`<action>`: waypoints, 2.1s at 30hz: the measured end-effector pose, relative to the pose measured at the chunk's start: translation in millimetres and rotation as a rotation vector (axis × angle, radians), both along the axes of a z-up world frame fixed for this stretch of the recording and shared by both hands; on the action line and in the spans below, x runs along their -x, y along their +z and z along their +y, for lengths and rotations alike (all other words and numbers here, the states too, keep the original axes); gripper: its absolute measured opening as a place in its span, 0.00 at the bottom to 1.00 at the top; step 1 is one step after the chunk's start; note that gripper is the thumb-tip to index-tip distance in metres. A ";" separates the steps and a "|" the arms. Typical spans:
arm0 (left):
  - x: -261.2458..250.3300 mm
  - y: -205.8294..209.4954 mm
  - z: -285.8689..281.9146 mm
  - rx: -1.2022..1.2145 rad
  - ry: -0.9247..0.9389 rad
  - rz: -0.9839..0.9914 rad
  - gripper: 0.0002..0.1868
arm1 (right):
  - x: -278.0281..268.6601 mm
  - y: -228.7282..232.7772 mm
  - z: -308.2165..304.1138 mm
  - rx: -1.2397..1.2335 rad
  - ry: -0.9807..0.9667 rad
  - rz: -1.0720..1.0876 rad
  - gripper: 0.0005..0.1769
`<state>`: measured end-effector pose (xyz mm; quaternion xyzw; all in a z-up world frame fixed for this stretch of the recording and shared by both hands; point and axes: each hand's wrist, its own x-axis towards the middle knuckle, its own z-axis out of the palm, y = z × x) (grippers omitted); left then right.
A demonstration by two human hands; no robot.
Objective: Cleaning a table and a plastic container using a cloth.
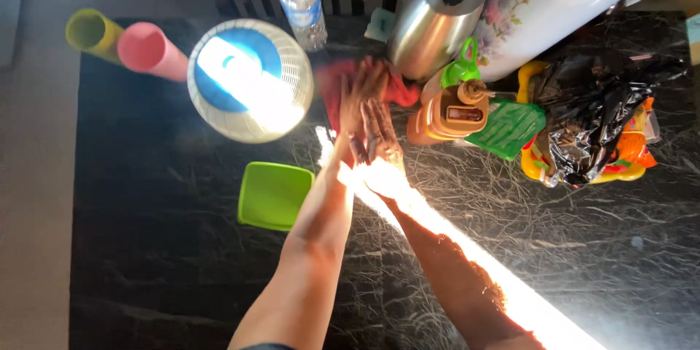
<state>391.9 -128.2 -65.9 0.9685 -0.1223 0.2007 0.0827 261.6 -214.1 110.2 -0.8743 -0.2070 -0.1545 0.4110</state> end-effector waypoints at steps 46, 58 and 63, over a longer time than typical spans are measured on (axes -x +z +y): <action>-7.5 5.7 19.0 0.209 0.339 0.012 0.33 | -99.6 -73.5 15.4 0.491 -0.071 0.146 0.40; 6.8 -72.4 -1.5 -0.132 0.201 -0.164 0.32 | -83.8 -75.0 14.5 0.376 -0.056 0.143 0.41; 23.5 5.1 23.5 0.571 0.067 -0.149 0.32 | -81.8 -87.2 19.6 0.422 -0.031 0.015 0.38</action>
